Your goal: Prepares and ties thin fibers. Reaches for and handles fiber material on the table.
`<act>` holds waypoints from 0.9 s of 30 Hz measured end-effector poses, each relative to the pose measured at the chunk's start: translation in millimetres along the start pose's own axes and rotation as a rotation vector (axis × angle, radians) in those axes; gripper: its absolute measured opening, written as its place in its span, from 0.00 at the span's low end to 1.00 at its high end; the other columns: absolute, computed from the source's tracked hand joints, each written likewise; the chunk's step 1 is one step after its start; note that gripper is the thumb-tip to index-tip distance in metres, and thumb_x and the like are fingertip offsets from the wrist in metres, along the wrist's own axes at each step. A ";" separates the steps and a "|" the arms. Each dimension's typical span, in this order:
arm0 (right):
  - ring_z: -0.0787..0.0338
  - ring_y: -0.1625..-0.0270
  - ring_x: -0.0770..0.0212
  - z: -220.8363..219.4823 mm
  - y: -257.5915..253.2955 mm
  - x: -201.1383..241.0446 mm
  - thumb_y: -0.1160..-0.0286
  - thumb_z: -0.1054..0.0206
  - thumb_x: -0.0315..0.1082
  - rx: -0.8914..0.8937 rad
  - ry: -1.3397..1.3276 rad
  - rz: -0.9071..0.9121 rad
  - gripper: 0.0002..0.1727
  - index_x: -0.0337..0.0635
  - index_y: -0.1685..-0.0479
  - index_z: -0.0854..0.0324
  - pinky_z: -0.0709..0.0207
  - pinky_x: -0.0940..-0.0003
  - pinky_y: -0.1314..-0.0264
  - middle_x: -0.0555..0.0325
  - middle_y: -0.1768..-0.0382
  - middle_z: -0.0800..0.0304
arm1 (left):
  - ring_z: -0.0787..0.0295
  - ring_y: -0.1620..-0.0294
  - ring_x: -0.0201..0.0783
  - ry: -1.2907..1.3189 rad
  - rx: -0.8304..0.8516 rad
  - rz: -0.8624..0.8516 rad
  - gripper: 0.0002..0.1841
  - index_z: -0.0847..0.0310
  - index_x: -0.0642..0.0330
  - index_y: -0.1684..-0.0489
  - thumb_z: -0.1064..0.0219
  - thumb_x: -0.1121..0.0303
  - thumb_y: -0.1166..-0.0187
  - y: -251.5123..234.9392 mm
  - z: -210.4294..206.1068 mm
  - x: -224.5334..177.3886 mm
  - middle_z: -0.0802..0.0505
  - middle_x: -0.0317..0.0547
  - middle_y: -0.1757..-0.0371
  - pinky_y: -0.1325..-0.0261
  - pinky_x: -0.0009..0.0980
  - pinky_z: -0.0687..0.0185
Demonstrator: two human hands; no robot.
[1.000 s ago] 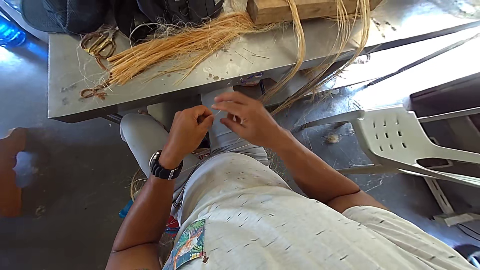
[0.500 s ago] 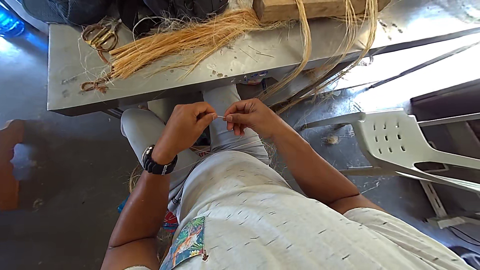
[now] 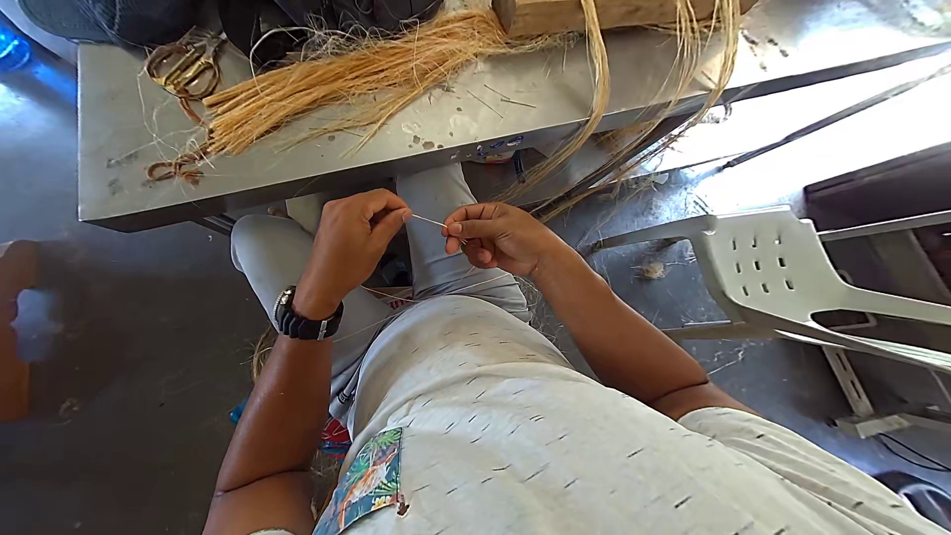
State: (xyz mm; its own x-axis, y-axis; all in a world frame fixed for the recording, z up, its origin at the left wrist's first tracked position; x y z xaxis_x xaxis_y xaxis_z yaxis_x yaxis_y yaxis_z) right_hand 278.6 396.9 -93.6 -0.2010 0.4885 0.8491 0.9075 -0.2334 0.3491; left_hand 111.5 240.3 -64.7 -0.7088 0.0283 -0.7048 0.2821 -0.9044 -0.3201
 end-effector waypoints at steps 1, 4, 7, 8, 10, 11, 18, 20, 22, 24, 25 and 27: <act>0.28 0.87 0.77 0.2 0.4 1.2 0.11 0.42 0.30 -0.025 -0.010 0.009 0.10 0.37 0.53 0.15 0.34 0.84 0.87 0.55 0.69 0.08 | 0.26 0.83 0.30 0.001 -0.009 -0.009 0.10 0.12 0.55 0.59 0.36 0.62 0.12 1.1 0.9 0.4 0.15 0.37 0.77 0.79 0.26 0.30; 0.28 0.87 0.77 2.2 3.0 6.2 0.11 0.43 0.32 -0.064 -0.038 0.032 0.10 0.40 0.54 0.15 0.34 0.85 0.87 0.58 0.70 0.10 | 0.22 0.78 0.29 -0.001 -0.025 -0.045 0.08 0.11 0.55 0.57 0.35 0.64 0.13 4.1 4.3 -1.3 0.12 0.37 0.71 0.74 0.25 0.26; 0.27 0.86 0.77 3.5 4.5 10.5 0.10 0.44 0.33 -0.041 -0.074 0.048 0.11 0.41 0.54 0.15 0.33 0.85 0.85 0.59 0.71 0.11 | 0.21 0.75 0.28 -0.013 -0.067 -0.045 0.07 0.11 0.56 0.55 0.35 0.66 0.14 4.2 5.0 -5.8 0.11 0.38 0.69 0.71 0.23 0.24; 0.26 0.85 0.77 3.4 4.6 11.6 0.10 0.44 0.33 -0.028 -0.086 0.053 0.11 0.41 0.54 0.15 0.32 0.84 0.85 0.59 0.71 0.11 | 0.22 0.77 0.27 -0.013 -0.096 -0.030 0.08 0.11 0.56 0.55 0.35 0.66 0.13 4.5 3.3 -5.7 0.12 0.38 0.70 0.73 0.23 0.26; 0.25 0.85 0.76 2.1 4.4 13.1 0.11 0.44 0.32 -0.004 -0.111 0.067 0.11 0.40 0.52 0.15 0.30 0.84 0.84 0.58 0.70 0.10 | 0.25 0.80 0.28 0.005 -0.165 0.009 0.08 0.12 0.56 0.53 0.36 0.65 0.12 6.2 -3.1 -2.6 0.14 0.38 0.72 0.77 0.23 0.28; 0.25 0.84 0.76 1.3 4.1 13.4 0.11 0.44 0.31 0.007 -0.120 0.076 0.11 0.39 0.51 0.15 0.30 0.83 0.83 0.56 0.68 0.10 | 0.25 0.82 0.29 0.019 -0.197 0.033 0.09 0.12 0.55 0.52 0.37 0.64 0.12 7.9 -7.5 -0.5 0.14 0.38 0.73 0.80 0.24 0.29; 0.21 0.82 0.74 -12.2 -3.0 14.4 0.11 0.43 0.29 -0.116 -0.043 0.144 0.11 0.37 0.49 0.14 0.25 0.82 0.80 0.53 0.64 0.07 | 0.20 0.80 0.31 0.033 -0.172 0.131 0.09 0.12 0.55 0.51 0.37 0.64 0.11 4.2 -42.0 -7.1 0.12 0.39 0.71 0.78 0.29 0.21; 0.21 0.81 0.73 -14.7 -7.6 10.6 0.11 0.44 0.28 -0.145 -0.022 0.136 0.09 0.39 0.47 0.18 0.25 0.81 0.78 0.52 0.62 0.07 | 0.19 0.78 0.30 0.030 -0.149 0.121 0.09 0.11 0.56 0.51 0.37 0.65 0.12 1.5 -47.9 -10.9 0.11 0.39 0.70 0.75 0.29 0.20; 0.21 0.81 0.72 -14.6 -11.6 4.9 0.11 0.43 0.28 -0.178 -0.028 0.115 0.06 0.41 0.47 0.21 0.24 0.80 0.77 0.51 0.61 0.08 | 0.19 0.76 0.29 0.029 -0.158 0.113 0.08 0.11 0.56 0.51 0.37 0.66 0.12 1.0 -50.9 -13.1 0.11 0.39 0.70 0.73 0.28 0.19; 0.21 0.81 0.72 -13.6 -13.2 -1.4 0.11 0.42 0.29 -0.212 -0.049 0.088 0.05 0.42 0.48 0.22 0.25 0.80 0.78 0.51 0.62 0.08 | 0.19 0.76 0.29 0.027 -0.191 0.112 0.08 0.12 0.56 0.50 0.38 0.66 0.12 2.2 -51.4 -13.8 0.11 0.38 0.69 0.73 0.27 0.20; 0.20 0.82 0.72 -13.0 -13.3 -4.8 0.12 0.41 0.29 -0.229 -0.066 0.079 0.05 0.43 0.48 0.22 0.25 0.81 0.78 0.51 0.62 0.08 | 0.19 0.77 0.29 0.029 -0.207 0.112 0.08 0.12 0.56 0.50 0.38 0.66 0.11 3.1 -51.3 -13.7 0.12 0.38 0.69 0.74 0.27 0.20; 0.20 0.82 0.72 -12.4 -13.0 -7.8 0.12 0.41 0.29 -0.242 -0.089 0.067 0.06 0.42 0.45 0.21 0.25 0.82 0.79 0.51 0.63 0.08 | 0.20 0.77 0.28 0.039 -0.227 0.104 0.08 0.12 0.56 0.50 0.38 0.66 0.11 4.4 -51.2 -13.3 0.12 0.38 0.70 0.74 0.26 0.21</act>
State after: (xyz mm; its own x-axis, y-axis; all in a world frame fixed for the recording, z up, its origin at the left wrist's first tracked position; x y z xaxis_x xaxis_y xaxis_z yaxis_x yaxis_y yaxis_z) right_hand 263.9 385.7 -99.9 -0.1003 0.5343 0.8393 0.8011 -0.4570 0.3866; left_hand 155.3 257.8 -89.2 -0.6439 -0.0393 -0.7641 0.4934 -0.7846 -0.3754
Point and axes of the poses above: each hand's wrist, its own y-axis away from the middle knuckle, its own z-axis out of the back of the hand, x = y × z, the point moved 5 cm from there along -y, towards the middle knuckle
